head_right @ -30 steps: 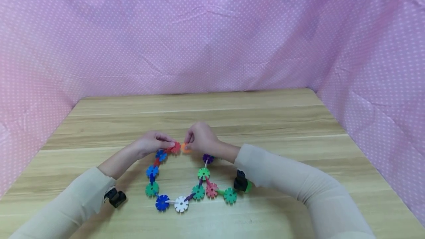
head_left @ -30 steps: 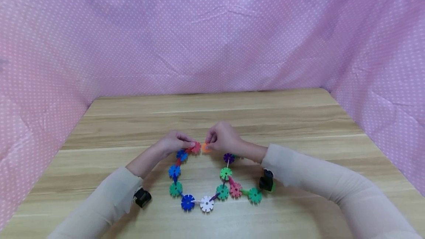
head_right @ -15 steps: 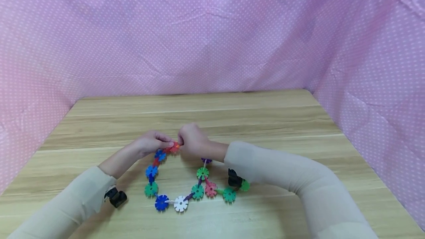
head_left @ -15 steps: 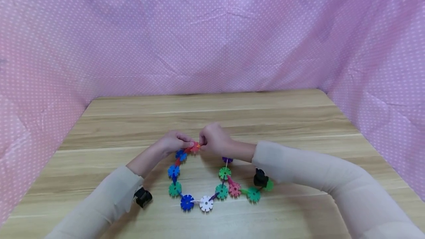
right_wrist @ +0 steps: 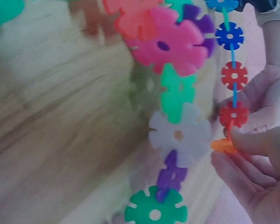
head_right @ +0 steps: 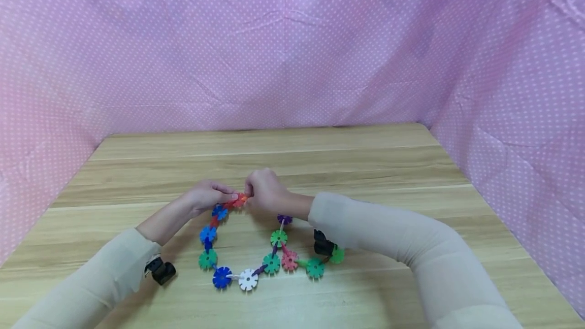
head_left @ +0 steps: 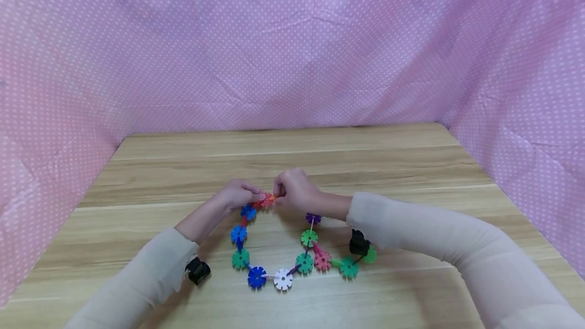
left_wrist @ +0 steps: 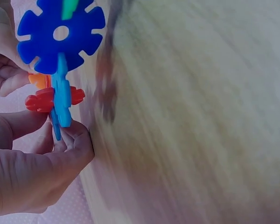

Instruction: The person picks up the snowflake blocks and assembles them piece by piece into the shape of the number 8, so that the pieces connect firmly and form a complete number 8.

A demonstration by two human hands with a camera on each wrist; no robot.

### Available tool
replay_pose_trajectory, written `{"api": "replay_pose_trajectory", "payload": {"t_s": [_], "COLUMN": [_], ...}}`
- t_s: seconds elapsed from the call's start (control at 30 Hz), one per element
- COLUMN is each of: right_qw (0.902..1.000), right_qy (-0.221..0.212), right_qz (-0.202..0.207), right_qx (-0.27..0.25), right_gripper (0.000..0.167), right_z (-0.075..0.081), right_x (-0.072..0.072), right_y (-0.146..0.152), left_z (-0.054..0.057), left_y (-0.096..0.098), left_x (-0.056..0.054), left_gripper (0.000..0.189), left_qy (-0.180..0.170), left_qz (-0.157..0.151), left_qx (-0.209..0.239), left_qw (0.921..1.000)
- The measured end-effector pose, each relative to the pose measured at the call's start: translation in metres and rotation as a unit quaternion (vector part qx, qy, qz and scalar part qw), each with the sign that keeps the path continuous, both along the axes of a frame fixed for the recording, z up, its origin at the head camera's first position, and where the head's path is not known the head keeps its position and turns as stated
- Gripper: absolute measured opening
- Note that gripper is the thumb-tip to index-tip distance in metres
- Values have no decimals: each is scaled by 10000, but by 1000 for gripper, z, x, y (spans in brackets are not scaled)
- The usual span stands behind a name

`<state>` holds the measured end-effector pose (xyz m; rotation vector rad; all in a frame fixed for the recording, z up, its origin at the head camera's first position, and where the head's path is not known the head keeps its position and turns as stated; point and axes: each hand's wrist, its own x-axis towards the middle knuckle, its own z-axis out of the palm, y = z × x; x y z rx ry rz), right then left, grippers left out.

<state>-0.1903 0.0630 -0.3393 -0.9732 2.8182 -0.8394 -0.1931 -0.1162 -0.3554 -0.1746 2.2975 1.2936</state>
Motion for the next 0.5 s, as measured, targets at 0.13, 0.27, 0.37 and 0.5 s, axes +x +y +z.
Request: {"api": "replay_pose_trajectory", "payload": {"t_s": [0.13,0.27,0.37,0.5], "right_qw": [9993,9979,9951,9879], "right_qy": [-348,-634,-977,-1521], "right_qz": [121,30,-168,-251], "right_qx": [40,91,49,-149], "right_gripper": [11,12,13,14], "right_z": [6,14,19,23], "right_x": [1,2,4,9], "right_y": [4,12,23,41], "left_z": [2,4,4,4], "left_y": [0,0,0,0], "left_x": [0,0,1,2], "left_gripper": [30,33,33,30], "left_qy": [-128,-258,-281,-261], "left_qz": [21,59,55,32], "left_qx": [64,183,204,107], "left_qw": [9999,9995,9994,9996]}}
